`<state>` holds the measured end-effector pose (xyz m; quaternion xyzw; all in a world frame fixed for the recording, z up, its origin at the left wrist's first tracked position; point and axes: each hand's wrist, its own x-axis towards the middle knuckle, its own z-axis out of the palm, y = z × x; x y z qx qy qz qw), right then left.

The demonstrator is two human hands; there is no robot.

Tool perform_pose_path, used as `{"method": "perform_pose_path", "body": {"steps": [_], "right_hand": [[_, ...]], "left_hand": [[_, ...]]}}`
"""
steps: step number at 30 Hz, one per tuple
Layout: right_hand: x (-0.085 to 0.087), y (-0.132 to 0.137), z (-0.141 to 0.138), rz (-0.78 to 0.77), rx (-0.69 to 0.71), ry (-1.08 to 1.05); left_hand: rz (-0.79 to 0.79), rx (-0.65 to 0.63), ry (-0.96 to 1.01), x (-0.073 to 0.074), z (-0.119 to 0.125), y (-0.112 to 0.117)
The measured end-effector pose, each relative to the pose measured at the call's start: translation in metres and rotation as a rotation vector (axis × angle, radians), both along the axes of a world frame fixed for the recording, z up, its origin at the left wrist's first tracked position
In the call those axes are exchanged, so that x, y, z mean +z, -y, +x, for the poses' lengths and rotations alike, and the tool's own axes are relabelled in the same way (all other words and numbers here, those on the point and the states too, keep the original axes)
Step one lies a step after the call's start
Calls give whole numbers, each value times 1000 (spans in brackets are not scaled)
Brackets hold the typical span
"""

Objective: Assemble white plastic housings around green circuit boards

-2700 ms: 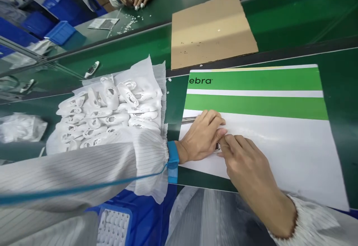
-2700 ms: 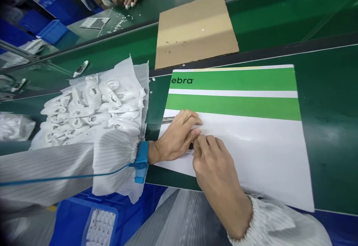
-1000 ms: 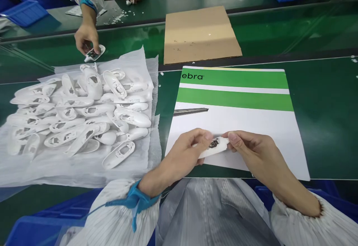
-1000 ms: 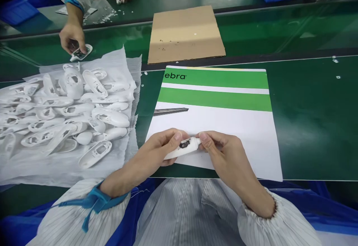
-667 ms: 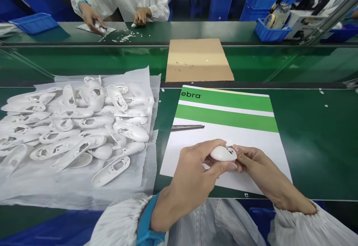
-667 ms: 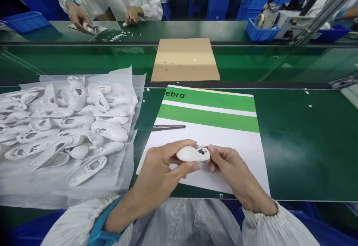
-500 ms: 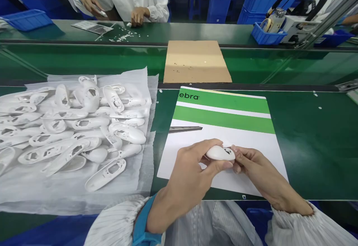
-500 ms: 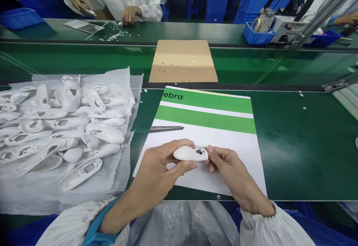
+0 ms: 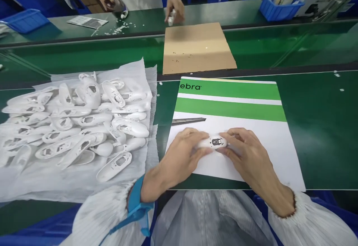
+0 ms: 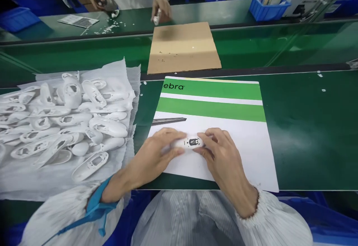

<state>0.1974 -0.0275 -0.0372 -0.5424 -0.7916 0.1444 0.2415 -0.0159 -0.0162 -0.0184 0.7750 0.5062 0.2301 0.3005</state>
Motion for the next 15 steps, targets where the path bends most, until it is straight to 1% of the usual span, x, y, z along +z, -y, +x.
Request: {"method": "perform_pose_path", "body": {"steps": [2, 4, 5, 7, 9, 11, 13, 15], "right_hand": [[-2, 0, -2, 69, 30, 34], [-1, -1, -3, 94, 44, 50], [-1, -2, -3, 96, 48, 60], [0, -1, -5, 91, 54, 82], [0, 0, -8, 87, 49, 89], [4, 3, -11, 82, 33, 71], [12, 4, -14, 82, 22, 42], [21, 4, -15, 95, 8, 35]], "left_hand": [[103, 4, -80, 1, 11, -14], [229, -51, -155, -3, 25, -29], [261, -90, -193, -7, 32, -35], [274, -155, -256, -13, 40, -43], [268, -196, -275, -16, 42, -45], [245, -220, -260, -13, 40, -43], [220, -228, -229, -4, 37, -43], [226, -253, -200, 4, 37, -45]]}}
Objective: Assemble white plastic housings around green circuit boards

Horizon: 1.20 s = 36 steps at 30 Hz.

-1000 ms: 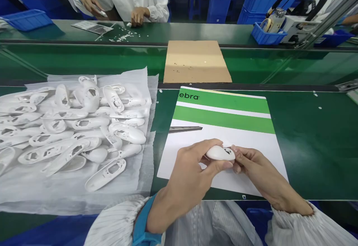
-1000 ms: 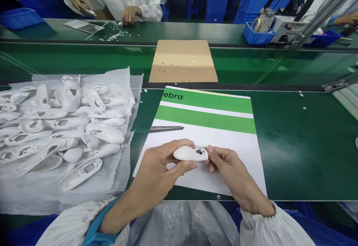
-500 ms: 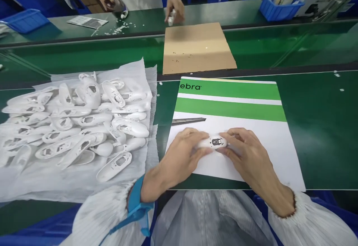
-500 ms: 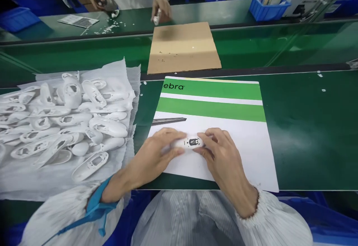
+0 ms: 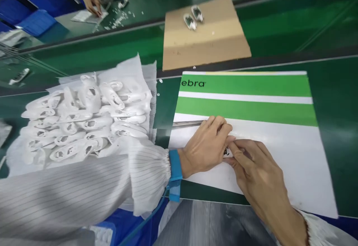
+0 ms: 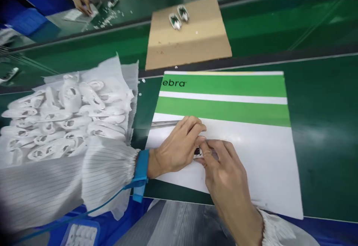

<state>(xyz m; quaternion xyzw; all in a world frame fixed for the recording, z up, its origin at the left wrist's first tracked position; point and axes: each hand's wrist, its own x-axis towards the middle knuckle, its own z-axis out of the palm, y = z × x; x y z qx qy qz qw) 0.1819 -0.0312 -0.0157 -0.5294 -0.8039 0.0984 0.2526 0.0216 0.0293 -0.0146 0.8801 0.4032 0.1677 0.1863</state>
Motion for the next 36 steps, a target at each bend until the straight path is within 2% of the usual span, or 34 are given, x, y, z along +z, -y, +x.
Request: {"method": "perform_pose_path", "body": {"steps": [3, 6, 8, 12, 16, 20, 28, 32, 36], "right_hand": [[5, -4, -2, 6, -18, 59], [-8, -8, 0, -28, 39, 121], [-19, -12, 6, -50, 52, 123], [-21, -15, 29, -141, -3, -70], [-10, -9, 44, -308, 66, -251], [-8, -1, 47, -263, 75, -226], [-3, 5, 47, -149, 69, -95], [-3, 8, 40, -132, 38, -98], [-13, 10, 38, -157, 31, -128]], "left_hand": [[7, -16, 46, -1, 2, -5], [-91, 44, 97, -14, 2, -5], [-171, 70, 139, -16, -2, -1], [-301, 111, 250, 0, -14, 19], [-360, 297, 364, 12, -18, 48], [-424, 382, 453, 6, -11, 64], [-583, 434, 599, 4, -4, 69], [-573, 445, 649, 8, -1, 74], [-554, 441, 686, 12, 3, 78]]}}
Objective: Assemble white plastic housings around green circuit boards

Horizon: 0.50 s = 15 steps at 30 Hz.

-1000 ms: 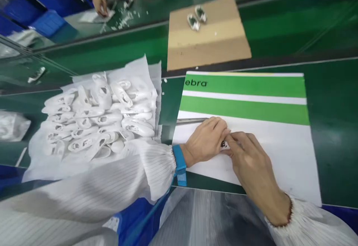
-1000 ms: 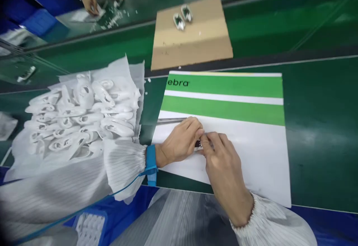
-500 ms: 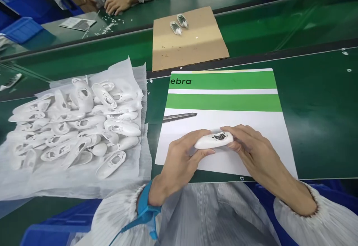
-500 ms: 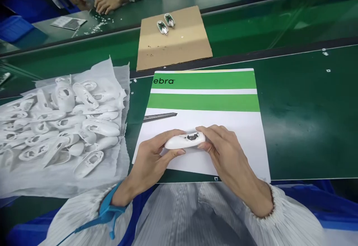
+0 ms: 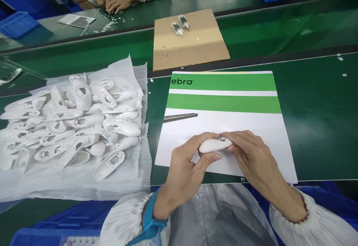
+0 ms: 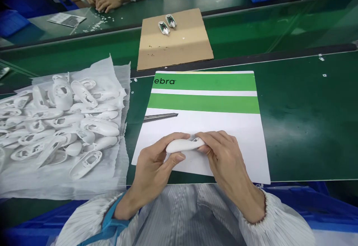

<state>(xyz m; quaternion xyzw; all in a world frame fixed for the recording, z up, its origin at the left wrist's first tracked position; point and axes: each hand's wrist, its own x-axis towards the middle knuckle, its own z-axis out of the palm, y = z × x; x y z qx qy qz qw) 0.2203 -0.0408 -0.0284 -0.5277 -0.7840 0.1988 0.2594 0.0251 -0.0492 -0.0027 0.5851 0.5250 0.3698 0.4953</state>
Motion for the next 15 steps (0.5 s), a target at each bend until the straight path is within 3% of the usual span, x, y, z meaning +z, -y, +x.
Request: {"method": "perform_pose_path", "body": {"steps": [15], "right_hand": [[-8, -3, 1, 35, 31, 22]], "left_hand": [[410, -13, -71, -4, 5, 1]]}}
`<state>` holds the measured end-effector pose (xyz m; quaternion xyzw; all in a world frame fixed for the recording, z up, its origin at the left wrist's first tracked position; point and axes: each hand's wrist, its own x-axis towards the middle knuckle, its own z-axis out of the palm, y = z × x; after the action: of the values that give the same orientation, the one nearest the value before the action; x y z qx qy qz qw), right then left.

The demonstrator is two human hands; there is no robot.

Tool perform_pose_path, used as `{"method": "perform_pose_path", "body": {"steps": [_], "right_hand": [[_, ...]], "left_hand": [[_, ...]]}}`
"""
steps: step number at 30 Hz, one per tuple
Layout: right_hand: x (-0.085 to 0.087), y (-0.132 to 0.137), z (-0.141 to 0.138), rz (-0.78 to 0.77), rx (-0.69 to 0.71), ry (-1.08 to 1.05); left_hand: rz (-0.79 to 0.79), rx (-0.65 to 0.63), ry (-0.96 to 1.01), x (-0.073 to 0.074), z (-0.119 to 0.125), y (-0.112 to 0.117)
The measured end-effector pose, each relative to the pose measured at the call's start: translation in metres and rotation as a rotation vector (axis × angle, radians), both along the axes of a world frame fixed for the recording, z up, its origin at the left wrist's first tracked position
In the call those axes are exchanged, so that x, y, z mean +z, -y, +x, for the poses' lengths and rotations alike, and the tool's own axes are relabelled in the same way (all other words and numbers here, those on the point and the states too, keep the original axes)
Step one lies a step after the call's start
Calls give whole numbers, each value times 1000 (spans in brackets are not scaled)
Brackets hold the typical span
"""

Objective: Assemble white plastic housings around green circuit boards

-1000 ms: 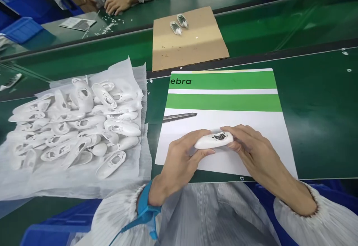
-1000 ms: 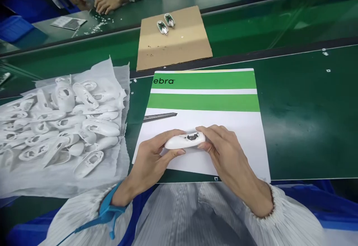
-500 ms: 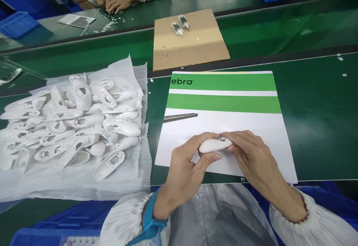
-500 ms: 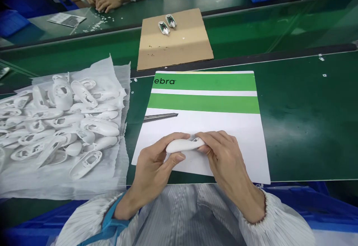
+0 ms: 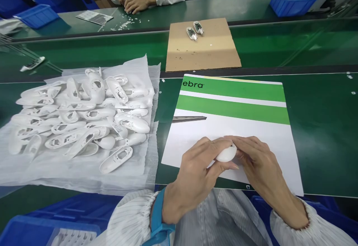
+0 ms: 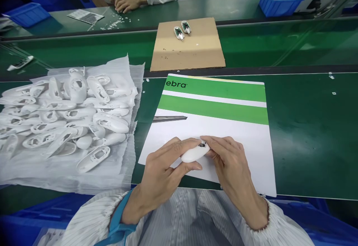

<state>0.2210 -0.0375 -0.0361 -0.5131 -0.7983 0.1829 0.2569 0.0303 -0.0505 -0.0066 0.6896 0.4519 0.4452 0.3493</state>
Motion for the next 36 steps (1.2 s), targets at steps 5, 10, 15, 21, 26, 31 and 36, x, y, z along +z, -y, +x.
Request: {"method": "perform_pose_path", "body": {"steps": [5, 10, 15, 21, 26, 31, 36], "right_hand": [[1, -1, -2, -18, 48, 40], [-1, -3, -20, 100, 42, 104], [-9, 1, -33, 132, 45, -11], [-23, 7, -37, 203, 14, -86], [-12, 10, -38, 186, 4, -97], [-9, 5, -43, 171, -41, -87], [-21, 5, -46, 132, -93, -139]], "left_hand": [[159, -139, -238, -4, -25, -6], [129, -335, -597, 2, -62, -21], [80, -220, -535, -7, -29, -50], [167, -242, -669, -28, -4, -70], [91, -293, -621, -14, -10, -70], [50, -237, -595, -21, -6, -75], [-17, -168, -460, -32, -9, -69]]}}
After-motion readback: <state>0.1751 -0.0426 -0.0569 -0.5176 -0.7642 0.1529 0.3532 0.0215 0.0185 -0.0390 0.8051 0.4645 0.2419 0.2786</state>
